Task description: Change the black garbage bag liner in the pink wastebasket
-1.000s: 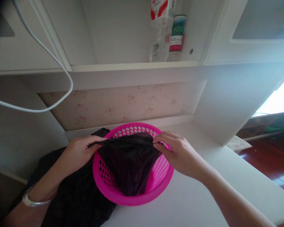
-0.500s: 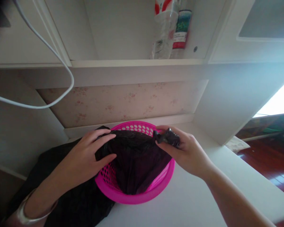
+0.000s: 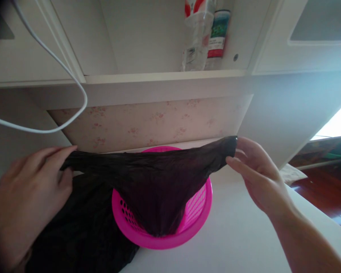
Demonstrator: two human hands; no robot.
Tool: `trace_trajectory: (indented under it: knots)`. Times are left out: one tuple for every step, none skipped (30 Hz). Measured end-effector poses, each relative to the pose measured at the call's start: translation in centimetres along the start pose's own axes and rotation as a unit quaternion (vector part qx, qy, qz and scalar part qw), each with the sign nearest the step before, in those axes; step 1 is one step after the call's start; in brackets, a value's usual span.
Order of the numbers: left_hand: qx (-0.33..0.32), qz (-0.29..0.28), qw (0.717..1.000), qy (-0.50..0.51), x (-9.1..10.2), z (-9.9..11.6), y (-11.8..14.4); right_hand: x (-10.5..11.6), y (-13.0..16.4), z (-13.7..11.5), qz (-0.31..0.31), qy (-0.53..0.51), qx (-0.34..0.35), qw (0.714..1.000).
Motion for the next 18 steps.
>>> trace_trajectory:
  knots:
    - [-0.028,0.046,0.999,-0.003,1.4,1.7,0.8,0.1,0.2,-1.2,0.028,0.001,0.046,0.999]
    - [-0.086,0.073,0.993,0.03,2.5,3.9,1.7,0.2,0.6,-2.6,0.061,0.015,0.109,0.992]
    - [-0.158,0.071,0.982,0.079,3.0,6.3,2.8,0.2,1.3,-4.2,0.091,0.044,0.19,0.976]
    - [-0.22,0.057,0.966,0.125,3.2,8.4,3.7,-0.2,2.4,-5.9,0.103,0.092,0.281,0.95]
    - [-0.267,0.032,0.95,0.159,2.9,10.0,4.3,-1.2,3.6,-7.3,0.095,0.155,0.371,0.911]
    - [-0.293,0.008,0.941,0.172,2.2,11.0,4.5,-2.5,4.9,-8.2,0.07,0.22,0.446,0.865]
    - [-0.298,-0.012,0.94,0.165,1.2,11.5,4.2,-4.0,6.0,-8.5,0.034,0.279,0.501,0.819]
    - [-0.29,-0.013,0.945,0.149,0.2,11.4,3.5,-5.2,6.9,-8.6,0.002,0.32,0.542,0.777]
    - [-0.276,-0.007,0.952,0.134,-0.8,11.0,2.7,-6.2,7.5,-8.4,-0.023,0.347,0.569,0.746]
    - [-0.263,-0.018,0.957,0.119,-2.0,10.5,1.9,-7.0,7.7,-8.2,-0.041,0.365,0.58,0.727]
    - [-0.253,-0.029,0.961,0.108,-3.1,9.9,1.3,-7.5,7.7,-7.8,-0.053,0.376,0.581,0.719]
    - [-0.249,-0.048,0.962,0.1,-4.2,9.3,1.0,-7.9,7.4,-7.2,-0.067,0.39,0.572,0.719]
    - [-0.249,-0.071,0.961,0.095,-5.1,8.9,0.9,-8.2,6.9,-6.4,-0.081,0.406,0.554,0.722]
    - [-0.252,-0.09,0.959,0.093,-5.7,8.5,1.0,-8.3,6.3,-5.5,-0.095,0.424,0.534,0.725]
    - [-0.254,-0.101,0.957,0.095,-5.9,8.3,1.2,-8.3,5.7,-4.7,-0.103,0.44,0.517,0.727]
    - [-0.254,-0.099,0.956,0.105,-5.8,8.1,1.3,-8.1,5.2,-3.9,-0.107,0.454,0.505,0.726]
    - [-0.251,-0.089,0.956,0.125,-5.3,8.0,1.5,-7.9,4.8,-3.4,-0.11,0.465,0.496,0.725]
    - [-0.248,-0.075,0.954,0.153,-4.6,8.0,1.6,-7.7,4.5,-3.0,-0.113,0.47,0.489,0.726]
Point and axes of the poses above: each hand's wrist, its own y-axis away from the middle knuckle, its own x-axis out of the back of the hand, z = x × y, the point moved 8 cm from there along -y, towards the middle knuckle, and after that the axes turned 11 degrees about z, right-handed, at the moved point
